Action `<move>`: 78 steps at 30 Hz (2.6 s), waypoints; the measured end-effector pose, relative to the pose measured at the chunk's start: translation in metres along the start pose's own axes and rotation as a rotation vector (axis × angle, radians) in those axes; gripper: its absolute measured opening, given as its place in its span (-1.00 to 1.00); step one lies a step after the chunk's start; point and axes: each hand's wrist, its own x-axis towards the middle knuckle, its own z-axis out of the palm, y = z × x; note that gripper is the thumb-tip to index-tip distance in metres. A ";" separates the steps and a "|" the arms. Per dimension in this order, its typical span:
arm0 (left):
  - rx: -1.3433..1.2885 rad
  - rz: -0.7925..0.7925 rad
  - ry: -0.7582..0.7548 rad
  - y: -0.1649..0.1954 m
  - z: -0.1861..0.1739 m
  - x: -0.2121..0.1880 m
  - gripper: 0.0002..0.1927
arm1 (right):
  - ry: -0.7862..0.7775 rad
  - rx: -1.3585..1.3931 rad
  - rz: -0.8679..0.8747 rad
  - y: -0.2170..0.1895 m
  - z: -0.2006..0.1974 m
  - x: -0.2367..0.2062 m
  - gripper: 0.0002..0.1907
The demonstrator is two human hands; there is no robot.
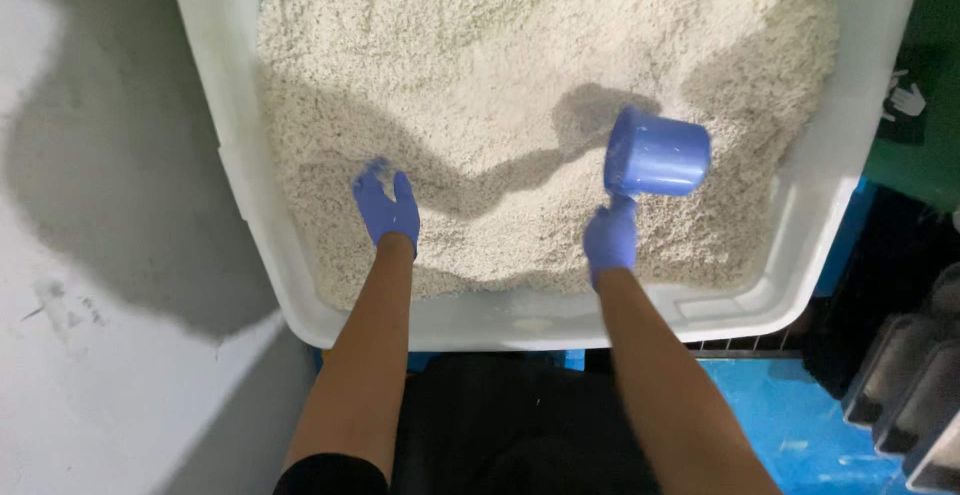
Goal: The person scoops white rice from a large white plastic bin using a blue plastic scoop and pours it onto metal trays, spreading it with the scoop and by hand. They repeatedly fill trays and carry the filled trays to a stack of trays nearby.
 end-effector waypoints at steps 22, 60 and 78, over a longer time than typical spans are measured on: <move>-1.575 -1.076 -0.691 0.044 0.031 -0.050 -0.52 | -0.952 0.650 0.078 0.092 -0.047 -0.011 -0.63; -0.650 -0.570 -0.937 0.256 0.017 -0.242 -0.59 | 0.913 -0.238 -0.107 0.287 -0.522 0.064 -0.62; -0.928 -0.523 -0.721 0.167 -0.070 -0.129 -0.58 | -0.179 0.173 -0.198 0.142 -0.079 -0.088 -0.50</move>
